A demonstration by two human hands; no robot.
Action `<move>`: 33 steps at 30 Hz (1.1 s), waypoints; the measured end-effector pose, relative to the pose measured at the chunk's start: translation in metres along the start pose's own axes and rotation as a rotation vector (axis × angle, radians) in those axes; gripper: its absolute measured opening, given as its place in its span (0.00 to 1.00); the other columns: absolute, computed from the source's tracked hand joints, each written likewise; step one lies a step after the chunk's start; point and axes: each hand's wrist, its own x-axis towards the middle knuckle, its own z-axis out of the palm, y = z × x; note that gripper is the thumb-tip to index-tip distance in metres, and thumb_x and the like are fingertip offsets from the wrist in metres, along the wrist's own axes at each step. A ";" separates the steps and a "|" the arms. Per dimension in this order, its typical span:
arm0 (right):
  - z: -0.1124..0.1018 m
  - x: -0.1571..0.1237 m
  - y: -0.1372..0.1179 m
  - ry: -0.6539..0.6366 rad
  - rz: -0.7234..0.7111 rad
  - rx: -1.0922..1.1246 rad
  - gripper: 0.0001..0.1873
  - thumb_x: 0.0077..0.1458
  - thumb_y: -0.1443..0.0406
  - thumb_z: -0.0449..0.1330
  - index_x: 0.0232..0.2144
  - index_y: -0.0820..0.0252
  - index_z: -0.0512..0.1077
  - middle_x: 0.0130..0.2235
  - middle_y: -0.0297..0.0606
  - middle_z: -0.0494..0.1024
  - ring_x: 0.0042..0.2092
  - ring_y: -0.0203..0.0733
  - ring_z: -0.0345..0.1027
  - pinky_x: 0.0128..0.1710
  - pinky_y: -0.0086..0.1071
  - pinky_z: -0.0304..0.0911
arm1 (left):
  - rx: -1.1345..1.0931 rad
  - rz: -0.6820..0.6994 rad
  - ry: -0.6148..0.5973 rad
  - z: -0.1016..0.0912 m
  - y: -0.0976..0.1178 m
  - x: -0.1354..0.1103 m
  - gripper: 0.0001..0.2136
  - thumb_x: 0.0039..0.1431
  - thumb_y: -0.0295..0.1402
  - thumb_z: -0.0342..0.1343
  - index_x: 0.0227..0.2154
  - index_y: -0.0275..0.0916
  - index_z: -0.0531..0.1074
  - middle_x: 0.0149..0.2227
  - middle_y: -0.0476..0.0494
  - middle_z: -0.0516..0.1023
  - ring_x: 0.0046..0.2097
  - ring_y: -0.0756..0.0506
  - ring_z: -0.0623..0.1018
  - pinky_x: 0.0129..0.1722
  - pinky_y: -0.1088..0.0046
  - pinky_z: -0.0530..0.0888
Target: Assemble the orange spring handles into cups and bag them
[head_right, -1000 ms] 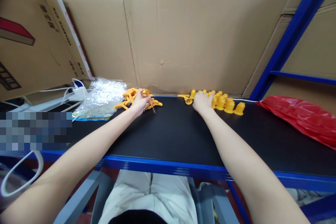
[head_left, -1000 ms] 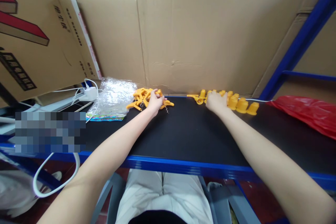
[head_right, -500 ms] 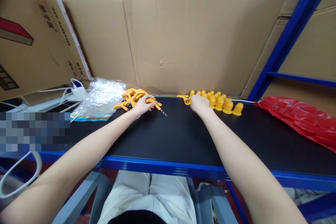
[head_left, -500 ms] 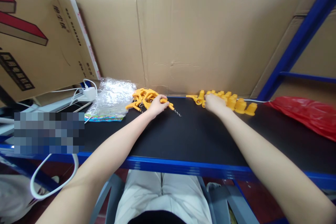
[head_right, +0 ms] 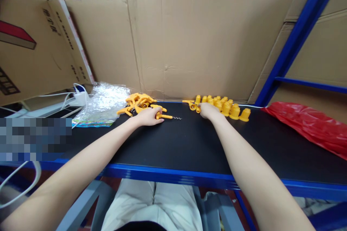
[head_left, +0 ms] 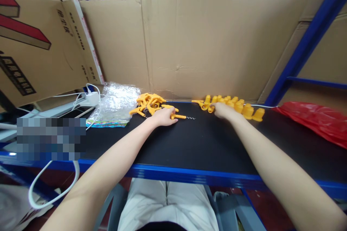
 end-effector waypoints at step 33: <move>-0.008 -0.010 -0.002 -0.189 -0.077 -0.190 0.12 0.44 0.72 0.55 0.34 0.65 0.73 0.35 0.48 0.74 0.40 0.54 0.69 0.40 0.45 0.61 | -0.122 -0.027 -0.088 0.002 -0.006 0.005 0.12 0.48 0.43 0.51 0.30 0.39 0.69 0.26 0.47 0.75 0.29 0.47 0.73 0.26 0.74 0.62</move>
